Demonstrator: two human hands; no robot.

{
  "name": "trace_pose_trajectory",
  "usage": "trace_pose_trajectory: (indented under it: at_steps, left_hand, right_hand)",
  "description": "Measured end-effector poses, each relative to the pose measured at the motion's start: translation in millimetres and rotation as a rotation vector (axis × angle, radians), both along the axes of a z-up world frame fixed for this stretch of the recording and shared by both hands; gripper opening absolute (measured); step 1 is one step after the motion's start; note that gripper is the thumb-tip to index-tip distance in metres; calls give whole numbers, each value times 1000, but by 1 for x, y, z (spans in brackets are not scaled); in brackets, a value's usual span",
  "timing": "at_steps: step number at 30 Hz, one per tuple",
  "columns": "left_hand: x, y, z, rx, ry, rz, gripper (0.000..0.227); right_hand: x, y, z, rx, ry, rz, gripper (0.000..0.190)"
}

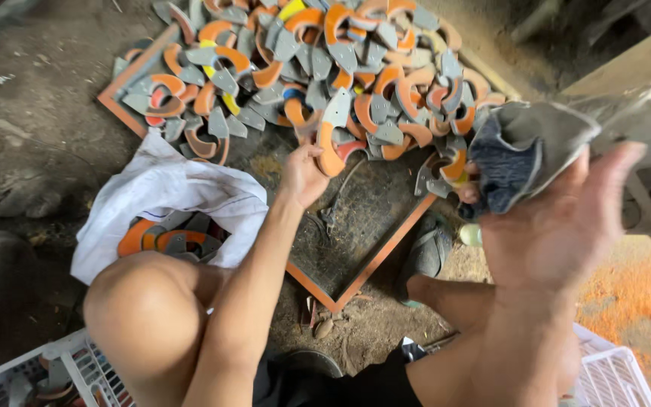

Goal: The person sits on the ground and wipes curved metal parts with a cloth, picking them from a pile and placing them into a white sack. The person handles the parts one at a time, wiping both sides before moving to the next.

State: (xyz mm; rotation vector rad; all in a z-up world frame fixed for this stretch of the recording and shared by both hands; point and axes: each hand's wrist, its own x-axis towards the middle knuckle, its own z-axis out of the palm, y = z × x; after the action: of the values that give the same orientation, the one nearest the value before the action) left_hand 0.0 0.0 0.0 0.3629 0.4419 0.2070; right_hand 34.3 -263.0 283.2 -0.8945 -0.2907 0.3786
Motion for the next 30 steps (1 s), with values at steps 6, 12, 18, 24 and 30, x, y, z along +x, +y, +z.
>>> trace_pose_trajectory:
  at_steps: [6, 12, 18, 24, 30]
  left_hand:
    - [-36, -34, 132, -47, -400, -135, 39]
    - [-82, -82, 208, 82, -266, -128, 45]
    - [-101, -90, 210, 346, -244, -107, 38]
    - [-123, -84, 195, 393, -159, -83, 30]
    - [-138, -66, 205, 149, -207, -187, 38]
  right_hand:
    - [-56, 45, -31, -511, -434, -70, 47]
    - [-70, 83, -27, -958, -1238, -365, 32]
    - [-62, 84, -7, -880, -919, -256, 42]
    - [-53, 81, -42, -916, -1172, -290, 26]
    - [16, 67, -34, -257, 76, -119, 37]
